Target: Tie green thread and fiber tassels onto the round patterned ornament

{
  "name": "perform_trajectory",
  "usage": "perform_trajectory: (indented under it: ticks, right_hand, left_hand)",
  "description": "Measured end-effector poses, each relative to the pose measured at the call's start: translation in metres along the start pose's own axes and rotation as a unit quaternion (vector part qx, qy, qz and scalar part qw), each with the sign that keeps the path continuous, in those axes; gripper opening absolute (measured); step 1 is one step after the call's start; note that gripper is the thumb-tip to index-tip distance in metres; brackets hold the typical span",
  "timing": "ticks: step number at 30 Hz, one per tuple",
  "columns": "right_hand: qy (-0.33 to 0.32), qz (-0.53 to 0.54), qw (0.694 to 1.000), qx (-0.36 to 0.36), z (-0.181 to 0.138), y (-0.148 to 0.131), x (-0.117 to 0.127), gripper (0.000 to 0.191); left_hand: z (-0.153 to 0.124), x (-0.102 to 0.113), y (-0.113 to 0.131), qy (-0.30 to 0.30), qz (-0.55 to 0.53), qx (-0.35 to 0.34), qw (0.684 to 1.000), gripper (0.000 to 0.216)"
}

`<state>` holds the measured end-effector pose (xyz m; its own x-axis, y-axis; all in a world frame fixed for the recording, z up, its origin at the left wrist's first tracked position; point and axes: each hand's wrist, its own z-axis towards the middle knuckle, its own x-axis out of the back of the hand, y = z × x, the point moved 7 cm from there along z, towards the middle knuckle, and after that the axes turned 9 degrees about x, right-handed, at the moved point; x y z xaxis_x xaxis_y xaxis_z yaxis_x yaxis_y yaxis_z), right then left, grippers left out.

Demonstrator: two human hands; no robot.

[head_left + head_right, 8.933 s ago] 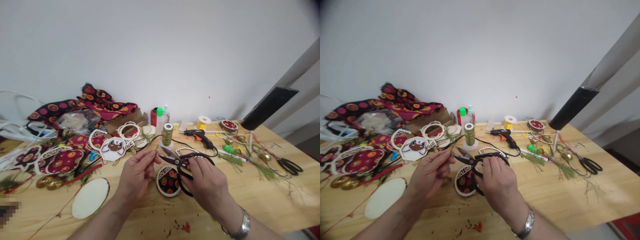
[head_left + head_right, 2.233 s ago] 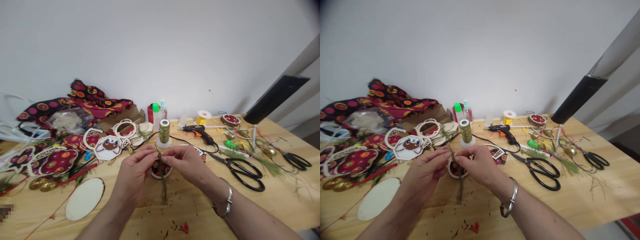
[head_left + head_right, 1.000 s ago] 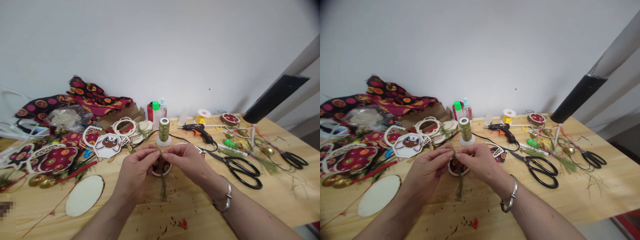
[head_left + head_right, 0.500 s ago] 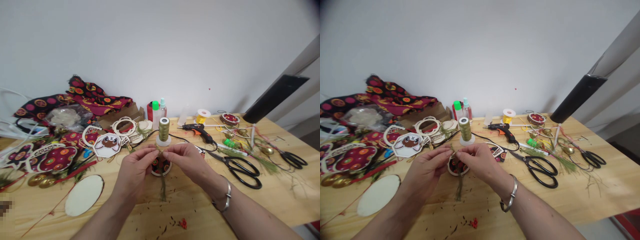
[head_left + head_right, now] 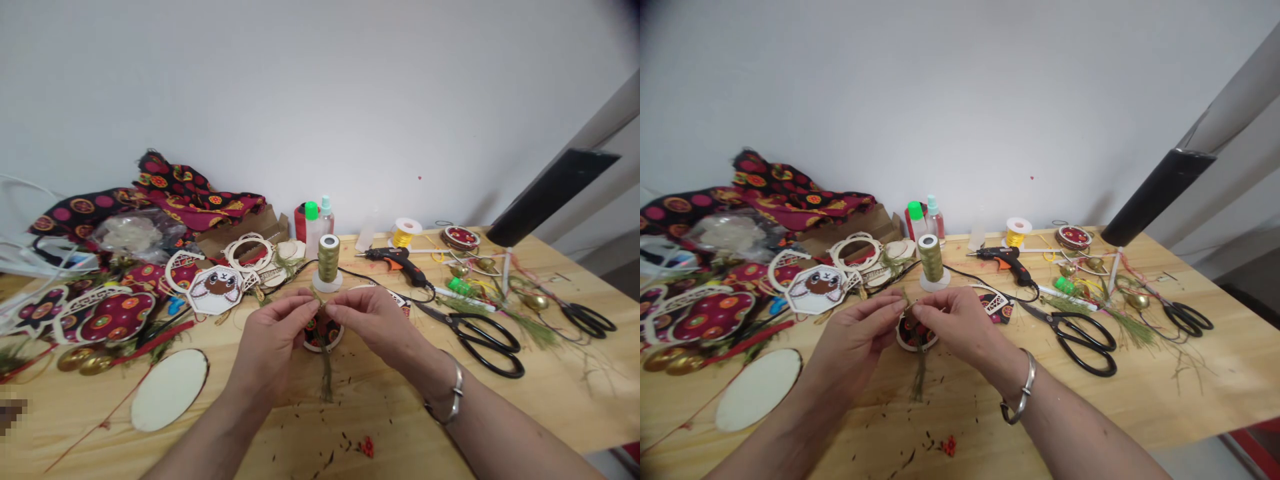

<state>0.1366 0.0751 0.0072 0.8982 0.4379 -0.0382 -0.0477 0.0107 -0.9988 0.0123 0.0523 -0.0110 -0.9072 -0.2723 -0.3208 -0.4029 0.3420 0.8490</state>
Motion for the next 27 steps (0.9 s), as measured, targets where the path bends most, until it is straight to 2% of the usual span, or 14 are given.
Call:
perform_trajectory:
  ticks: [8,16,27]
  right_hand:
    - [-0.01,-0.005,1.0,0.018,-0.0006,-0.0015,0.0005,0.028]
    - [0.01,-0.03,0.999,0.005,0.0005,0.0026,0.0024,0.024]
    - [0.018,-0.06,0.998,0.016,0.001,-0.0011,0.0058,0.024]
  left_hand:
    - [-0.0005,-0.0015,0.0019,-0.017,0.006,-0.018,1.0,0.011]
    - [-0.0002,0.0002,0.0055,-0.012,0.07,-0.075,0.995,0.01]
    - [-0.0014,-0.0008,0.0087,-0.012,0.072,-0.079,0.994,0.009]
